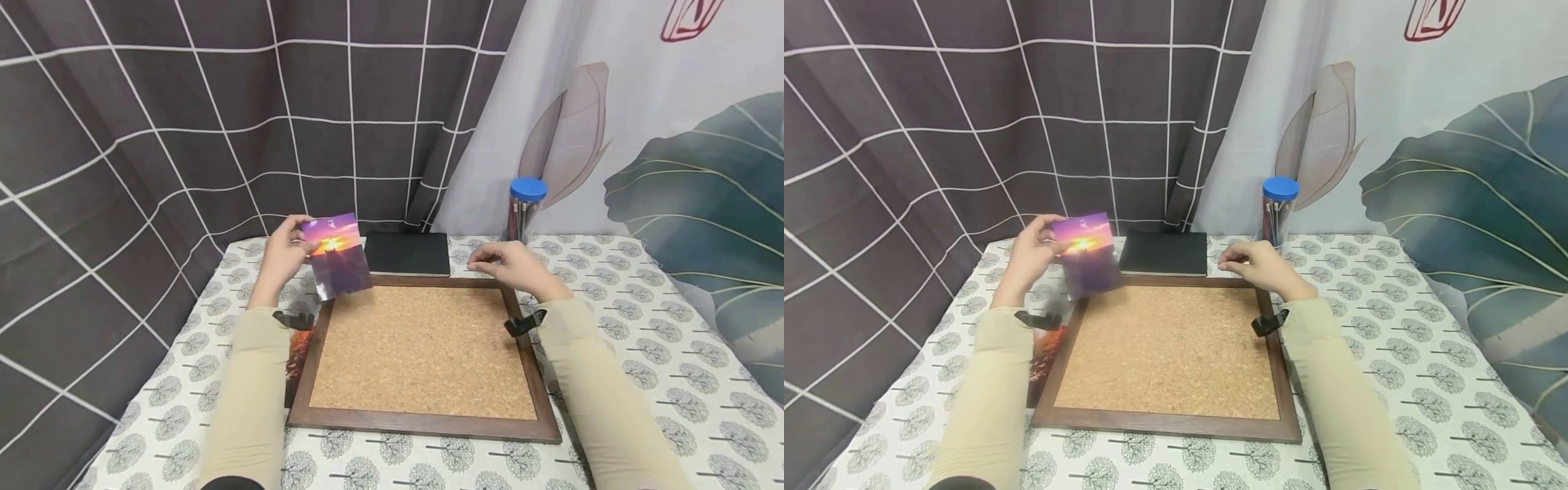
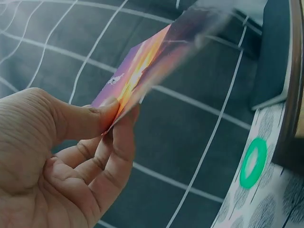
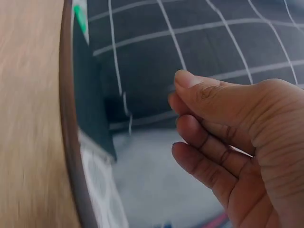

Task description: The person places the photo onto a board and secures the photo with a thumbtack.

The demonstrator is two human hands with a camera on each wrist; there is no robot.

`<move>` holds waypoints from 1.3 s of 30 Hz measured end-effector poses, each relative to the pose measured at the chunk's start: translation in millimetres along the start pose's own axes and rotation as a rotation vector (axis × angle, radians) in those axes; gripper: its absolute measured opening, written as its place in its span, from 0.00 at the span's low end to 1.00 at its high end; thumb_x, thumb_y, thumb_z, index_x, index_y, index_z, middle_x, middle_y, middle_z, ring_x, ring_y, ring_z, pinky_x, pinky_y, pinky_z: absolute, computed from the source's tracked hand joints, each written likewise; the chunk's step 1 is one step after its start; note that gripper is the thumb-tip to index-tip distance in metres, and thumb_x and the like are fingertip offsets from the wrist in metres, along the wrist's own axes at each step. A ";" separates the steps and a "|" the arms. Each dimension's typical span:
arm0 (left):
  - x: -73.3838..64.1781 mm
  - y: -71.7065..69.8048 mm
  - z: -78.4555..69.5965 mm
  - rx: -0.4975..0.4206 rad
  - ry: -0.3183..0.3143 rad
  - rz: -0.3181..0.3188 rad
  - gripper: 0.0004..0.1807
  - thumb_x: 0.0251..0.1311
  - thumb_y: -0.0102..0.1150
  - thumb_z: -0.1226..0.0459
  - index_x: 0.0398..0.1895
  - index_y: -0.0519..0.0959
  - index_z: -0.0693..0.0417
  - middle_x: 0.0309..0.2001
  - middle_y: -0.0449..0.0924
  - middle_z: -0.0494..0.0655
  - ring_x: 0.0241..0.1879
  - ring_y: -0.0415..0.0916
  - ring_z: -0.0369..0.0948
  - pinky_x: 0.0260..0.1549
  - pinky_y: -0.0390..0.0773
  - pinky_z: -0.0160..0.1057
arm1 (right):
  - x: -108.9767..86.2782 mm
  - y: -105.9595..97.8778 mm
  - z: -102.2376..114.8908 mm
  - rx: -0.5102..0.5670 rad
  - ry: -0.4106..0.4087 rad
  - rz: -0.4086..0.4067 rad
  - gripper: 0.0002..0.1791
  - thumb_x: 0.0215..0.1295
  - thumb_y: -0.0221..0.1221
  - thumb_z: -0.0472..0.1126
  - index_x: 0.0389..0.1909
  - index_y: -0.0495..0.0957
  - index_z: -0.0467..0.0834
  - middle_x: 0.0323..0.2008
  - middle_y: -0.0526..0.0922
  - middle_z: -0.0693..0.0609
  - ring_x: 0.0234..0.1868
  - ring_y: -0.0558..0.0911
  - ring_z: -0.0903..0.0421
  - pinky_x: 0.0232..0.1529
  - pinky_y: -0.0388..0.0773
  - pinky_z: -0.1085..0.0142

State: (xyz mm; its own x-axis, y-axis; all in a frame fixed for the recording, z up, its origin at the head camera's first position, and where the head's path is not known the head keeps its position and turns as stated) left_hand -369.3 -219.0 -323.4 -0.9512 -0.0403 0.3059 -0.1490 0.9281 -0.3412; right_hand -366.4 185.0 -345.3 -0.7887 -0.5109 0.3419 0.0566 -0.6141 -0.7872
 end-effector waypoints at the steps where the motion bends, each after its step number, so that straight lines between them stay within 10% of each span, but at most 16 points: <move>1: -0.2 5.8 0.4 -0.007 -0.003 0.025 0.24 0.59 0.63 0.77 0.59 0.74 0.59 0.32 0.76 0.55 0.25 0.80 0.37 0.26 0.84 0.38 | 4.9 3.0 5.3 0.002 -0.012 0.003 0.02 0.67 0.66 0.42 0.37 0.85 0.48 0.34 0.87 0.58 0.39 0.84 0.57 0.45 0.81 0.55; 17: -15.9 85.3 20.7 0.137 -0.149 0.481 0.26 0.56 0.62 0.77 0.59 0.71 0.63 0.40 0.76 0.60 0.25 0.80 0.45 0.29 0.85 0.44 | 74.2 81.9 66.0 0.177 -0.109 0.064 0.03 0.67 0.66 0.42 0.37 0.86 0.47 0.33 0.87 0.59 0.35 0.83 0.60 0.40 0.80 0.62; 39: -31.2 112.8 41.7 0.455 -0.168 0.683 0.20 0.52 0.66 0.74 0.49 0.74 0.65 0.28 0.72 0.50 0.22 0.80 0.43 0.25 0.84 0.39 | 86.1 167.4 49.3 0.227 0.016 0.175 0.02 0.67 0.66 0.43 0.36 0.86 0.49 0.33 0.86 0.58 0.36 0.78 0.60 0.43 0.74 0.65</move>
State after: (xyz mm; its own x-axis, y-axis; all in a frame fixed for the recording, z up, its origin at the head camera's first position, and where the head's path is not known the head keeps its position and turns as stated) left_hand -367.7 -128.4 -408.5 -0.8943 0.3883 -0.2224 0.4142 0.5304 -0.7397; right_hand -394.7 8.6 -422.4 -0.7647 -0.6122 0.2013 0.3266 -0.6375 -0.6978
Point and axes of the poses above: each hand's wrist, its own x-axis towards the middle knuckle, its own y-axis out of the palm, z = x × y, the point moved 8 cm from there along x, towards the middle knuckle
